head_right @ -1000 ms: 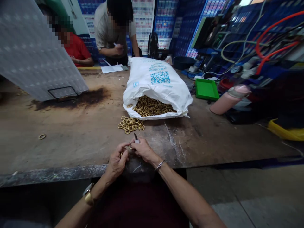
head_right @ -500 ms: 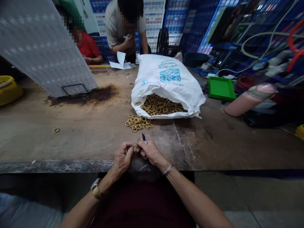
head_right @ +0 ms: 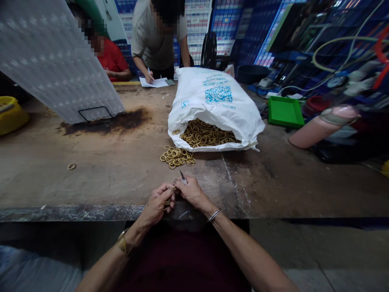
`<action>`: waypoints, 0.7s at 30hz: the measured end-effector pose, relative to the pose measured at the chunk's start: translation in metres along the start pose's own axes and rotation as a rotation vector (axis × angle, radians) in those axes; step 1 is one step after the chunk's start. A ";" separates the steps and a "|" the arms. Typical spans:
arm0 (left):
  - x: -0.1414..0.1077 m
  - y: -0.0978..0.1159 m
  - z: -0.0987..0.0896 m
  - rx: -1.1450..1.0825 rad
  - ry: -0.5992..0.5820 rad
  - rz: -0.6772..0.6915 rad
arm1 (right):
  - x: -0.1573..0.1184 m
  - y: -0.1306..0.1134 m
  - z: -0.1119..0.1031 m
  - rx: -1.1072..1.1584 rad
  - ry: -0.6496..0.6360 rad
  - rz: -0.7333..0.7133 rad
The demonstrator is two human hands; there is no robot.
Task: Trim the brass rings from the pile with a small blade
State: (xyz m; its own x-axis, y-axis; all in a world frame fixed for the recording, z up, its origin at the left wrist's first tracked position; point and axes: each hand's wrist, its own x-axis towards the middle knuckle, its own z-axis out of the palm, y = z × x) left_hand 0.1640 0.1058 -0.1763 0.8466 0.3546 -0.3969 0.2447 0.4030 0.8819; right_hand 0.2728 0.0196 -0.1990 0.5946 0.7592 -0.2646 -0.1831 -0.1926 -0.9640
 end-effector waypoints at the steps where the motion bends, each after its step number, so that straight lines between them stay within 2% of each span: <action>1: 0.000 0.000 0.000 -0.037 -0.007 -0.004 | 0.001 0.001 -0.001 0.013 -0.008 0.000; 5: 0.000 0.000 0.001 -0.162 0.000 -0.016 | 0.004 0.006 -0.005 0.000 0.018 -0.020; 8: 0.000 -0.002 0.001 -0.215 0.013 0.013 | 0.002 0.009 -0.009 -0.266 0.077 -0.169; 11: 0.001 -0.004 0.000 -0.201 0.031 0.050 | -0.004 0.010 -0.010 -0.545 0.005 -0.373; 13: 0.002 -0.005 -0.001 -0.164 0.051 0.067 | -0.008 0.009 -0.008 -0.649 -0.039 -0.436; 21: 0.003 -0.012 -0.004 0.027 0.116 0.123 | -0.011 0.002 -0.006 -0.797 -0.097 -0.365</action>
State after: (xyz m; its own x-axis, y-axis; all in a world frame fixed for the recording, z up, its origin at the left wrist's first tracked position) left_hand 0.1616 0.1059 -0.1892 0.8112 0.4953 -0.3110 0.1569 0.3281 0.9315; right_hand 0.2704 0.0069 -0.1978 0.4335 0.9006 0.0318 0.6277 -0.2764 -0.7278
